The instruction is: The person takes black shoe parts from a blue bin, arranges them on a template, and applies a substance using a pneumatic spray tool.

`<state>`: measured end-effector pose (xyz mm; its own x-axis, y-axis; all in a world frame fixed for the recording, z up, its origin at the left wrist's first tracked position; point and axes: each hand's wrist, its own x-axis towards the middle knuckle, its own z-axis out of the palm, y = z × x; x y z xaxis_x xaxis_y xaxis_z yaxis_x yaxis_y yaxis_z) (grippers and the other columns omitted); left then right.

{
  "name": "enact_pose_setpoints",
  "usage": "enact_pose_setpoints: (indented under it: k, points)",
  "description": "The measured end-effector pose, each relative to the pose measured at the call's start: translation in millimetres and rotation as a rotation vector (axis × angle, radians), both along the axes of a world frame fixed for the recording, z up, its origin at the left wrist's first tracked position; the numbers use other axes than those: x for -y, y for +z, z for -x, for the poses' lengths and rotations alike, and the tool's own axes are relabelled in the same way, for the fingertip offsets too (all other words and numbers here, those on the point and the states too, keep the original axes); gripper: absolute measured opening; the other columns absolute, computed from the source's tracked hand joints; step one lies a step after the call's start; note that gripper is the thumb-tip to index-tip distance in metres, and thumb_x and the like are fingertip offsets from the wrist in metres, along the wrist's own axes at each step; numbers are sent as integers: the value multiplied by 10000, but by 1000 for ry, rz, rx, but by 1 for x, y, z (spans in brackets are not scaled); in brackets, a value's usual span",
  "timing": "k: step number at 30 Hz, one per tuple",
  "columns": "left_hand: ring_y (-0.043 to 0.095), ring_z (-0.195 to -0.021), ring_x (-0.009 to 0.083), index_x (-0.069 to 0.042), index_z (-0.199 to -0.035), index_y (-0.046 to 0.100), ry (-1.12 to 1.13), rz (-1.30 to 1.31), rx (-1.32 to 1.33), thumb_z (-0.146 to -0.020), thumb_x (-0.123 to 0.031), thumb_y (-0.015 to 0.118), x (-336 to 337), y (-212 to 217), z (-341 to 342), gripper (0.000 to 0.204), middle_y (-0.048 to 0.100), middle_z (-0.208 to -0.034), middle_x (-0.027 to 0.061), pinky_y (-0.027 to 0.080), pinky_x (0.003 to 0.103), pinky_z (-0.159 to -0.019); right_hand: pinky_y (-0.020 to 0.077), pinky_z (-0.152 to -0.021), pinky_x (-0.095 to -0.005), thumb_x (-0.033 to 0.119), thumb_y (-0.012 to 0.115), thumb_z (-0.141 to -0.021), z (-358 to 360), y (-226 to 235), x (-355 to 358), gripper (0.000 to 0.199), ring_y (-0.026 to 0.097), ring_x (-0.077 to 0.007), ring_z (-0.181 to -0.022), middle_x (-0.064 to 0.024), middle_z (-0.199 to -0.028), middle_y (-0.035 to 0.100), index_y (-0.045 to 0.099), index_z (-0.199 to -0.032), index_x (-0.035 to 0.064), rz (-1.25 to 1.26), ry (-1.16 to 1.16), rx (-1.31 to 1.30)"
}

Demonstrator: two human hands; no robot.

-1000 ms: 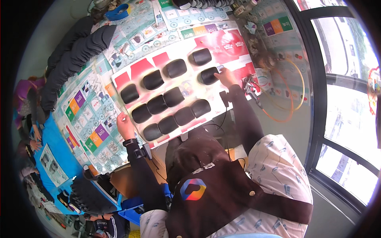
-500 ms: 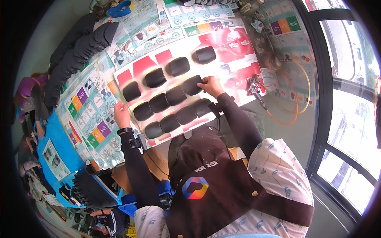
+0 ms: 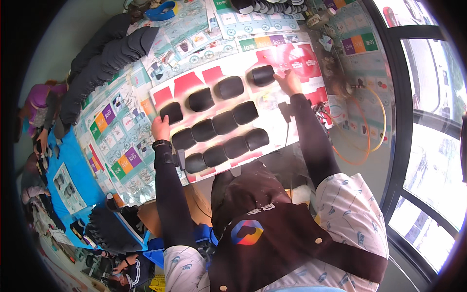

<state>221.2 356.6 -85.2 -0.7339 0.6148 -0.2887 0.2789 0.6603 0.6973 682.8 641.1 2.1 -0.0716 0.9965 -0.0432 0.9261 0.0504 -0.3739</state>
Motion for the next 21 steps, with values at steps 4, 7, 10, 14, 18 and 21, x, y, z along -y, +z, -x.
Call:
enact_pose_setpoints:
  k: [4,7,10,14,18,21]
  points:
    - [713,-742,204,41,-973,716,96,-104,168,-910,-252,761,25,-14,9,303,755,-837,132,525,357,-684,557,-780,-436,395,780,-839,65,29,19,494,716,-363,-837,-211,-858,733,701,-1000,-65,72,196,-152]
    - [715,-739,273,35,-954,715,67,-30,65,-920,-275,732,37,-10,16,313,751,-847,163,515,388,-680,554,-707,-400,362,746,-882,139,47,71,397,714,-271,-661,-190,-784,735,733,-878,-34,625,295,-528]
    - [724,-784,299,26,-936,718,122,-97,78,-928,-279,718,17,-12,5,305,747,-845,172,516,394,-725,557,-664,-331,353,748,-894,192,24,94,401,697,-162,-631,-115,-698,719,720,-850,-45,682,329,-510]
    - [726,-888,313,10,-1096,703,212,-58,11,-901,-243,757,27,-1,4,324,757,-990,168,545,405,-815,586,-782,-355,342,771,-863,244,7,103,365,747,-239,-725,-123,-660,724,743,-781,-12,738,222,-340]
    - [705,-993,324,-7,-1179,675,214,-7,-53,-890,-232,765,25,26,-12,377,737,-1060,167,538,422,-885,580,-841,-415,260,769,-842,241,-23,112,262,739,-347,-860,-200,-842,743,765,-855,-1,360,394,-165]
    - [698,-1033,269,36,-1225,645,196,40,-56,-919,-215,738,33,39,-18,406,725,-1113,176,531,378,-913,592,-740,-354,222,736,-859,241,-21,123,245,735,-259,-651,-156,-680,721,760,-886,-20,400,283,-267]
